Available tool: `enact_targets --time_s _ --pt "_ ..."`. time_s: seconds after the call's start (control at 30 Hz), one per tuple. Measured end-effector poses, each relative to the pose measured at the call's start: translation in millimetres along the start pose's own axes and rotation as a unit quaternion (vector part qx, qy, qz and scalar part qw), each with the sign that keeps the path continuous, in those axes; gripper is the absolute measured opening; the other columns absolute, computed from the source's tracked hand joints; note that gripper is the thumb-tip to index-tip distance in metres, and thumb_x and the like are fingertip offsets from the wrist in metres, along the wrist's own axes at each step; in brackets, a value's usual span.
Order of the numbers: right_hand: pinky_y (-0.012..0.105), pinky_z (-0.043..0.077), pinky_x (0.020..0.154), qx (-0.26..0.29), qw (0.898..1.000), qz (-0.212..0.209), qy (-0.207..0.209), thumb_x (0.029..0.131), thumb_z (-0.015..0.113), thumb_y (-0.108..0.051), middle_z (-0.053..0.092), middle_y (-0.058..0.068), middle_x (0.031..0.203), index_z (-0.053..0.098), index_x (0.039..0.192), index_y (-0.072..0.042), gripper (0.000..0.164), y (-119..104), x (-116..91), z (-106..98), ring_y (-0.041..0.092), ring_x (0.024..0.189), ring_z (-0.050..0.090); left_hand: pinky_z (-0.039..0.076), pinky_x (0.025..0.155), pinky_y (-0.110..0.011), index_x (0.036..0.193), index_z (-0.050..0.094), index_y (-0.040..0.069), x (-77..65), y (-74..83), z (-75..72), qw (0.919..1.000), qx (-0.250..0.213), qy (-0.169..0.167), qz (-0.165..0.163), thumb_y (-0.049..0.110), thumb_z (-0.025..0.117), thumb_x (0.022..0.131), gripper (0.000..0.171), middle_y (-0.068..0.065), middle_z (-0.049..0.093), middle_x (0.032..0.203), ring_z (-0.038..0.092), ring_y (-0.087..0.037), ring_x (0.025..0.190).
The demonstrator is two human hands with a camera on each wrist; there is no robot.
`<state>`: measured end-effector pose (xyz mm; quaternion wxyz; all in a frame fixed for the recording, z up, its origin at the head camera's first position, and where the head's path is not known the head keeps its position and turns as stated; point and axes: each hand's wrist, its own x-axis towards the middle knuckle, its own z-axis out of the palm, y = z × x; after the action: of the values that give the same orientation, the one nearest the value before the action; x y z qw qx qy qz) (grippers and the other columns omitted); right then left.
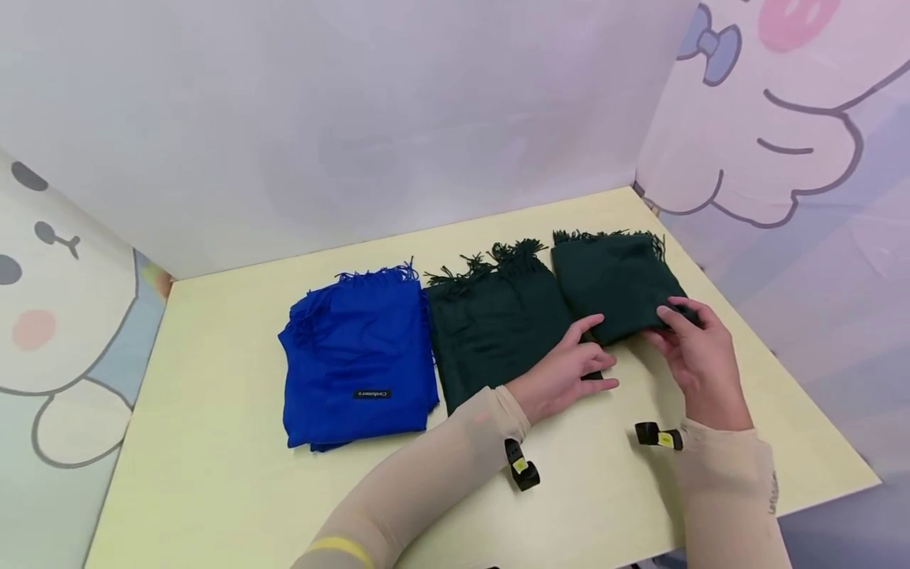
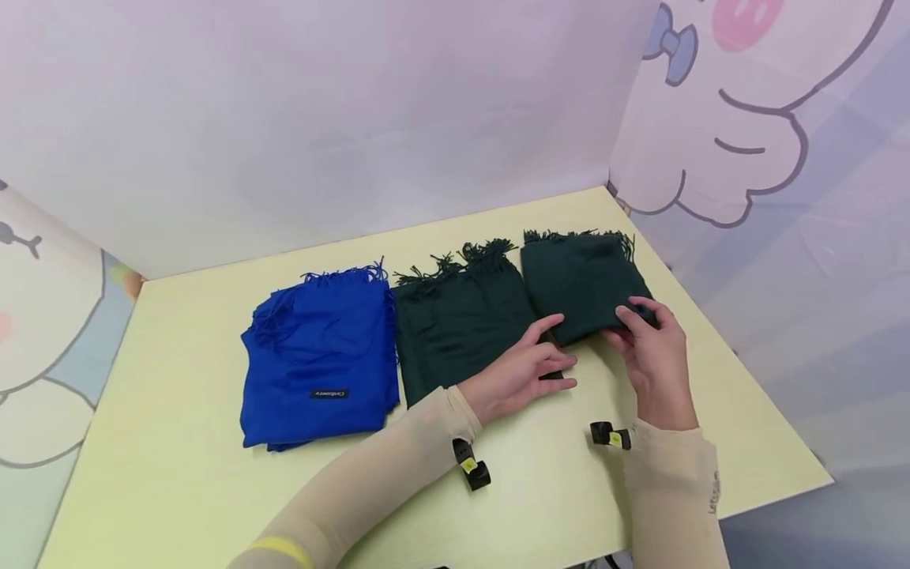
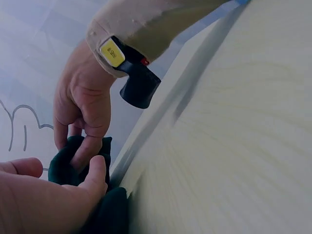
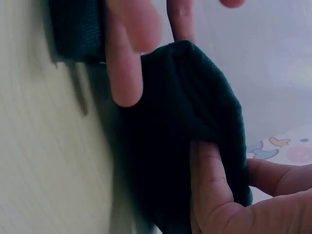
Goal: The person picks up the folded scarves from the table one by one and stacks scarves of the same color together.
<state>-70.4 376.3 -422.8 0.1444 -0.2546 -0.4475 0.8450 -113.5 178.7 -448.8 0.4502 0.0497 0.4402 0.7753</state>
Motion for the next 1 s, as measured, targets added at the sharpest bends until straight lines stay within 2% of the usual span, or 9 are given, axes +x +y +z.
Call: enact_targets --time_s 0.13,0.23,0.33,0.4,0.5,0.63,0.73,0.87,1.0 --pt "0.032 0.061 0.065 0.006 1.0 0.004 -0.011 0.091 0.069 -0.001 0.041 0.003 0.125 0.056 0.123 -0.006 0.035 2.9 -1.3 -3.5 0.019 0.075 0.07 0.047 0.102 -0.052 0.136 0.052 0.035 6.4 2.3 2.5 0.9999 -0.007 0.006 -0.005 0.0 0.052 0.093 0.055 -0.017 0.049 0.124 0.047 -0.028 0.126" --pt "0.03 0.061 0.067 -0.019 1.0 0.011 -0.02 0.091 0.07 -0.005 0.041 0.002 0.126 0.054 0.13 -0.007 0.042 4.7 -2.7 -6.5 0.017 0.078 0.07 0.046 0.103 -0.054 0.136 0.054 0.028 8.6 4.3 4.8 0.9997 -0.023 0.009 -0.007 0.0 0.052 0.094 0.05 -0.015 0.049 0.125 0.047 -0.031 0.129" --pt "0.027 0.06 0.072 -0.06 0.997 0.022 -0.045 0.093 0.069 -0.011 0.032 0.009 0.144 0.042 0.147 -0.013 0.06 4.2 -4.2 -10.7 0.014 0.084 0.07 0.045 0.104 -0.055 0.137 0.053 0.019 9.9 5.2 6.8 0.9989 -0.045 0.013 -0.009 0.001 0.053 0.094 0.047 -0.011 0.049 0.128 0.048 -0.035 0.13" --pt "0.025 0.059 0.076 -0.09 0.993 0.033 -0.068 0.096 0.066 -0.014 0.018 0.011 0.155 0.03 0.157 -0.019 0.071 3.0 -4.5 -13.8 0.012 0.088 0.07 0.045 0.105 -0.054 0.139 0.053 0.014 9.9 6.0 7.8 0.9983 -0.055 0.019 -0.009 0.0 0.053 0.093 0.047 -0.011 0.051 0.128 0.049 -0.037 0.13" --pt "0.026 0.059 0.077 -0.086 0.992 0.037 -0.089 0.098 0.063 -0.014 0.022 0.012 0.15 0.019 0.159 -0.023 0.076 2.2 -1.7 -17.9 0.013 0.089 0.069 0.046 0.105 -0.051 0.138 0.056 0.012 10.5 7.0 8.1 0.998 -0.056 0.029 -0.002 0.001 0.053 0.093 0.046 -0.008 0.052 0.129 0.051 -0.036 0.127" --pt "0.034 0.061 0.072 -0.003 0.997 0.046 -0.066 0.098 0.061 -0.01 0.048 0.003 0.12 0.023 0.149 -0.022 0.065 0.8 4.2 -21.7 0.019 0.085 0.07 0.046 0.105 -0.048 0.135 0.061 0.013 11.8 7.4 8.7 0.9982 -0.052 0.029 0.011 0.0 0.052 0.094 0.044 -0.005 0.05 0.135 0.051 -0.035 0.127" --pt "0.039 0.061 0.068 0.043 0.997 0.059 -0.034 0.098 0.062 -0.01 0.055 0.005 0.111 0.024 0.145 -0.025 0.062 -1.1 6.8 -22.8 0.022 0.082 0.07 0.047 0.105 -0.047 0.134 0.062 0.012 12.6 5.6 10.4 0.9979 -0.053 0.032 0.017 -0.002 0.052 0.094 0.043 -0.003 0.051 0.136 0.053 -0.034 0.126" --pt "0.04 0.061 0.065 0.048 0.997 0.056 0.006 0.096 0.064 -0.006 0.05 0.005 0.116 0.021 0.145 -0.03 0.07 -2.8 7.5 -22.5 0.023 0.08 0.07 0.05 0.101 -0.044 0.128 0.067 0.008 13.8 3.0 12.6 0.9967 -0.043 0.059 0.036 0.0 0.054 0.098 0.034 -0.005 0.057 0.127 0.059 -0.035 0.119" --pt "0.038 0.061 0.065 0.054 0.997 0.046 0.021 0.092 0.067 0.001 0.042 0.004 0.126 0.038 0.139 -0.021 0.059 -3.8 6.6 -22.1 0.023 0.08 0.071 0.053 0.097 -0.042 0.118 0.069 0.001 16.1 1.3 12.9 0.9919 -0.054 0.095 0.065 -0.001 0.058 0.098 0.023 -0.01 0.06 0.112 0.065 -0.035 0.106"
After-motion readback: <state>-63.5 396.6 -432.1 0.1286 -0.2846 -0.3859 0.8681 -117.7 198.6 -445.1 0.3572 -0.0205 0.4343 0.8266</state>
